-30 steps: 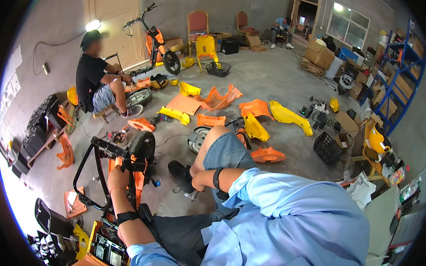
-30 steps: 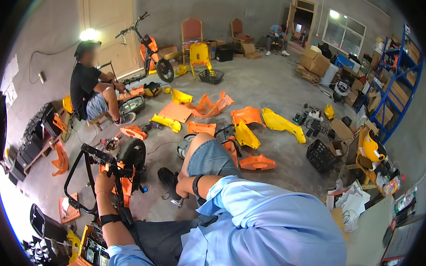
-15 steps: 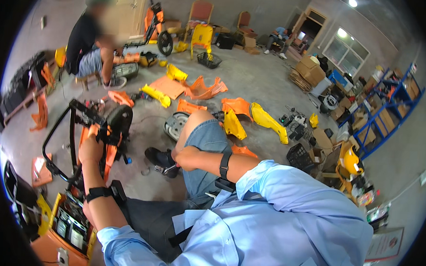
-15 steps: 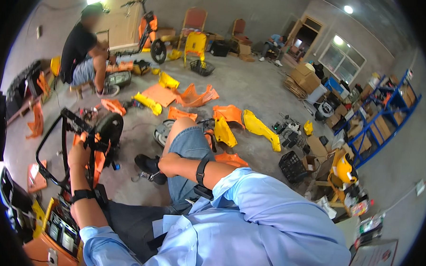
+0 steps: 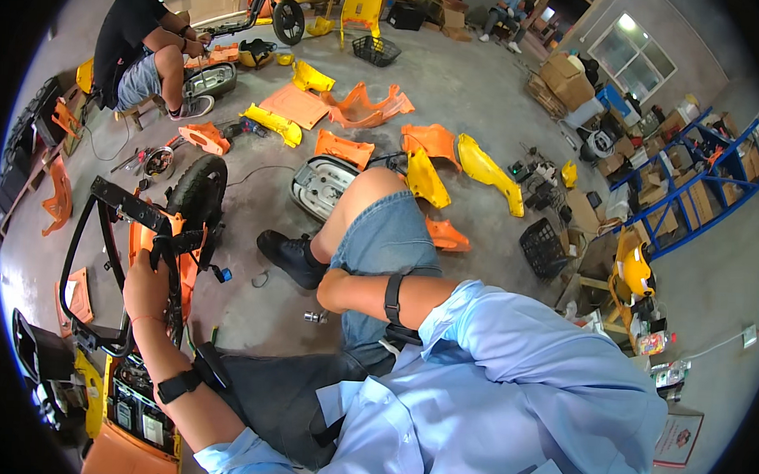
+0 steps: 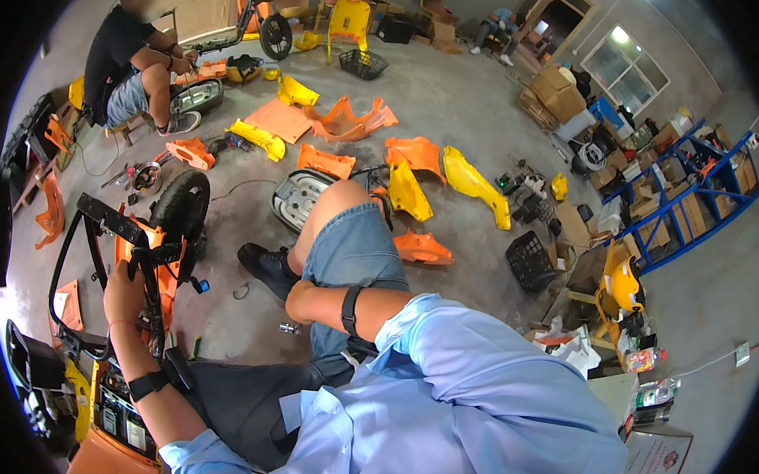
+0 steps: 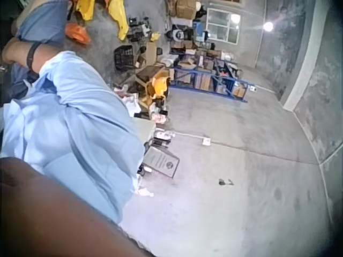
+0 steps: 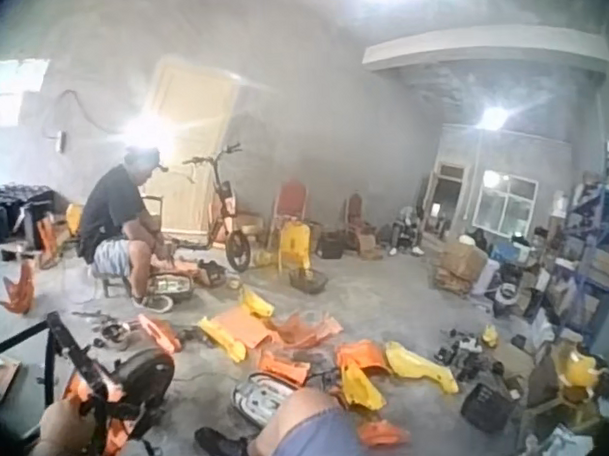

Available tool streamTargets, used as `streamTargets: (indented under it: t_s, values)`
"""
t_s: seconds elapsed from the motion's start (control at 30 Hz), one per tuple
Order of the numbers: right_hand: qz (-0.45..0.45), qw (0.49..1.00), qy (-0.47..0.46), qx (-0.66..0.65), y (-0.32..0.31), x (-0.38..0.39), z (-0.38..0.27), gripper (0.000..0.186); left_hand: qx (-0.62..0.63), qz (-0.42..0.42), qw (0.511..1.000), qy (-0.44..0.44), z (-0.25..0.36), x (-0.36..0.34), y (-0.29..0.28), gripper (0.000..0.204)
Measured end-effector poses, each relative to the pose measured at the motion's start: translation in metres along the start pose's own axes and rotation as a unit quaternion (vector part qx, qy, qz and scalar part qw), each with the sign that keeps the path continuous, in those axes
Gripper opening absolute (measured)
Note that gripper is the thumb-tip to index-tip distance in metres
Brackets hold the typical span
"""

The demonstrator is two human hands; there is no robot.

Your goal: Repairing or assembling a motorcycle frame and internal components using a socket wrench.

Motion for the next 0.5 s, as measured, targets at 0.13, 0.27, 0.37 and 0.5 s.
streamTargets:
  t_s: [0.13,0.27,0.37,0.5]
  values:
    - [-0.019,0.999,-0.021,-0.025,0.003,-0.013,-0.003,0.033,-0.008,-0.01,1.0,-0.001,-0.002,-0.001,0.004,0.028]
    - [-0.045,0.998,-0.035,-0.018,0.005,-0.028,-0.014,0.034,-0.013,-0.007,1.0,0.002,-0.002,0.0,0.003,0.026]
    - [-0.055,0.997,-0.045,0.002,0.01,-0.034,-0.017,0.036,0.01,-0.017,1.0,0.012,-0.003,0.0,0.004,0.026]
    - [-0.069,0.997,-0.046,-0.003,0.027,-0.046,-0.016,0.035,0.141,0.027,0.99,-0.01,-0.004,0.003,-0.007,0.032]
Point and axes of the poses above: each hand's wrist, its own x-axis away from the middle knuckle, its own y-axis out of the palm, z = x × y, the point moved 3 cm from there along -x, towards the middle knuckle, and after that the axes turned 8 degrees about -y, right-handed, at the moved point
